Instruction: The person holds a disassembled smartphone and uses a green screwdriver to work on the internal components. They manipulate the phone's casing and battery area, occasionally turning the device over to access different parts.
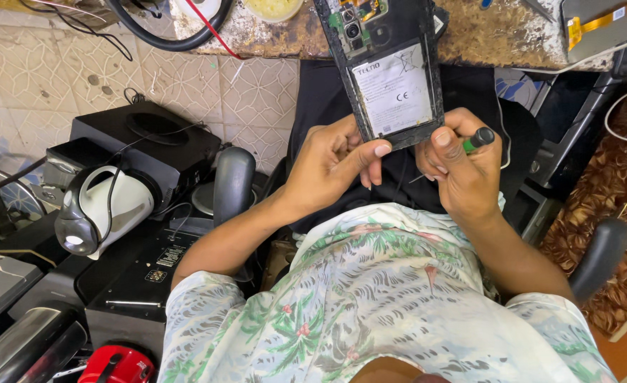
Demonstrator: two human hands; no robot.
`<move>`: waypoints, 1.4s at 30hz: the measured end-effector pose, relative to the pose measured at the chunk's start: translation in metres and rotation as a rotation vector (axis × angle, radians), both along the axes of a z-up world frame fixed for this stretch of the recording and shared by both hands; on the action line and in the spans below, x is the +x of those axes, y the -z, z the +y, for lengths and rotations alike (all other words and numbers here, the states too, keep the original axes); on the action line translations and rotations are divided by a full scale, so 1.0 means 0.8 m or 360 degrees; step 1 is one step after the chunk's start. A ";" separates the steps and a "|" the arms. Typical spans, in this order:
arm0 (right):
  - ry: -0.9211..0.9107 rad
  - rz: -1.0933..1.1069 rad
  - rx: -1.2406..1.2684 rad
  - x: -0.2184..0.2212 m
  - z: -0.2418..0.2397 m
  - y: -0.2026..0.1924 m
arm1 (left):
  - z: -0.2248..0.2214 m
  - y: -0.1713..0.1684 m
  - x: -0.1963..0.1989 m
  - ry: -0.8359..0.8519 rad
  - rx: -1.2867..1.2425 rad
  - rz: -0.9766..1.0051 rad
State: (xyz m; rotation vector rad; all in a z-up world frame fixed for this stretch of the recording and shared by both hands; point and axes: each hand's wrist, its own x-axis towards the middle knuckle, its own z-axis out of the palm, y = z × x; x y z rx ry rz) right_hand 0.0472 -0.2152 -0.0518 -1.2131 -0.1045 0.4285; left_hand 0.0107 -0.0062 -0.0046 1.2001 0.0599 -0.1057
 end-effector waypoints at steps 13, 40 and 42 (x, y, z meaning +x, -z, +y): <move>-0.0257 0.0006 -0.0147 0.020 -0.021 0.017 | 0.006 0.016 0.004 0.0134 0.0032 -0.0033; -0.0363 0.0086 -0.0111 0.000 -0.007 0.012 | 0.017 0.083 -0.007 -0.0331 0.0270 -0.0249; -0.0399 0.0064 -0.0160 0.004 -0.008 0.011 | 0.015 0.069 -0.002 -0.0345 0.0290 -0.0255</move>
